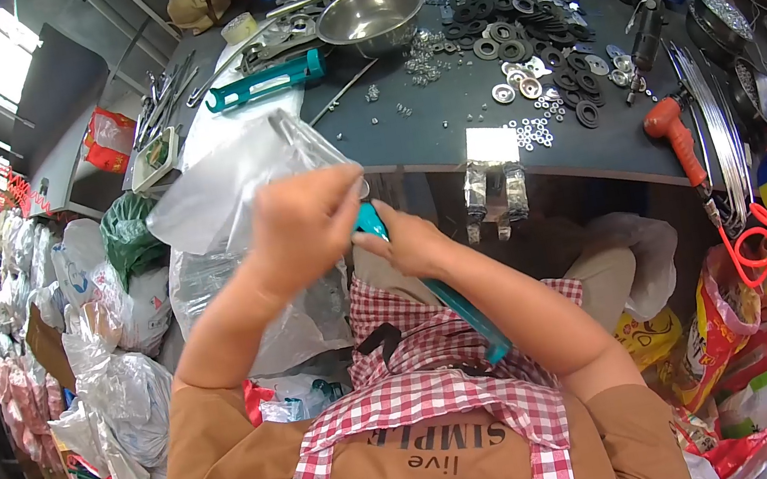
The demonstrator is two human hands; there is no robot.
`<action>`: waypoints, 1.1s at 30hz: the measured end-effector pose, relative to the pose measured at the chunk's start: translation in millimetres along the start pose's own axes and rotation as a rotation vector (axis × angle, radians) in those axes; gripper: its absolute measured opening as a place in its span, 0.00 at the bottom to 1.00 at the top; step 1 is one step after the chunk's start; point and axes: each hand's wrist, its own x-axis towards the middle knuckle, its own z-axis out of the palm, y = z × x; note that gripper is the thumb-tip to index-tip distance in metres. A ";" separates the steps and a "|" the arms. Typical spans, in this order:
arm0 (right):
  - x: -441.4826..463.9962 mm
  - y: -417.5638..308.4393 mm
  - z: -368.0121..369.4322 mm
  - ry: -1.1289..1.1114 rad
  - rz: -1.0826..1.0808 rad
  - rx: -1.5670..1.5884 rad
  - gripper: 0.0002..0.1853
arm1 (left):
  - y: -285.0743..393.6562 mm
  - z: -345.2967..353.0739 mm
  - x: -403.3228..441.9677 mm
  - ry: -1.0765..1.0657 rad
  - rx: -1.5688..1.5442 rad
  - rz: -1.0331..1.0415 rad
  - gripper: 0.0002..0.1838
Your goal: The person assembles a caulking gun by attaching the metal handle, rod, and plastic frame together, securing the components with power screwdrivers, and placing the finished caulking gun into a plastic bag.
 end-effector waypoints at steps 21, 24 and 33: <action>34.1 24.5 17.3 0.202 -0.289 0.006 0.19 | 7.3 52.8 24.6 0.218 0.459 0.295 0.13; 34.5 27.2 19.7 0.275 -0.409 0.093 0.19 | 8.5 60.3 23.0 0.122 0.477 0.355 0.13; 19.8 24.2 -22.5 0.415 -0.416 0.477 0.19 | 4.2 41.9 -11.9 0.145 0.176 0.338 0.25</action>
